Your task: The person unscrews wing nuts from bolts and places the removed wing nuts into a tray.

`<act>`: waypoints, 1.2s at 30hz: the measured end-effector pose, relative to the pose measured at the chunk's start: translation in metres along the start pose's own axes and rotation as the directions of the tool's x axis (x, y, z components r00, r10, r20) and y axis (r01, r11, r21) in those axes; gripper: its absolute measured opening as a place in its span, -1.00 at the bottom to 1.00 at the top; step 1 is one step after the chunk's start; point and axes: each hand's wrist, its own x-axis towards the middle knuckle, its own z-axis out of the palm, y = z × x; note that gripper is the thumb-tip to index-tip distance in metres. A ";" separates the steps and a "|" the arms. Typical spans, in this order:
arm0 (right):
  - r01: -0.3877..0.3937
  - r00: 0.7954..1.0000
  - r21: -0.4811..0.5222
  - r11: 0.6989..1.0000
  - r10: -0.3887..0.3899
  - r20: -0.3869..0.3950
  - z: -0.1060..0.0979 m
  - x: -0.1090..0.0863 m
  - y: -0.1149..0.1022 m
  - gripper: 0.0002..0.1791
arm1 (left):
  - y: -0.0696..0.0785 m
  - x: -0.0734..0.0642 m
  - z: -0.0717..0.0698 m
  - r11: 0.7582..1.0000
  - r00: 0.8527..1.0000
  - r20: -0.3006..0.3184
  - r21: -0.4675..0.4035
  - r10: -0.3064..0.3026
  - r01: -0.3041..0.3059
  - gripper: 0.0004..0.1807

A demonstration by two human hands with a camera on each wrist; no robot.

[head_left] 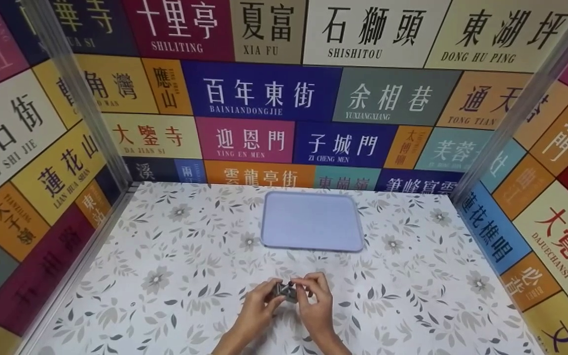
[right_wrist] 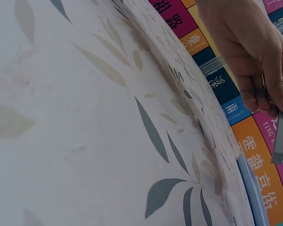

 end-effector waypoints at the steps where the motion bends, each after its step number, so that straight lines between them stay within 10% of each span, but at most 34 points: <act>1: 0.003 1.000 0.000 1.000 -0.003 -0.003 0.000 0.000 0.000 -0.69 | 0.000 0.000 0.000 1.000 1.000 0.003 -0.002 -0.005 0.005 -0.61; 23: -0.051 0.998 -0.006 0.999 0.051 -0.025 0.002 0.002 0.003 -0.66 | 0.002 0.000 0.000 0.999 0.999 0.023 -0.013 -0.035 0.036 -0.63; 36: -0.095 0.995 -0.042 0.995 0.096 0.015 -0.001 0.001 -0.001 -0.77 | 0.000 -0.001 0.001 0.999 0.998 -0.030 0.002 0.050 -0.050 -0.67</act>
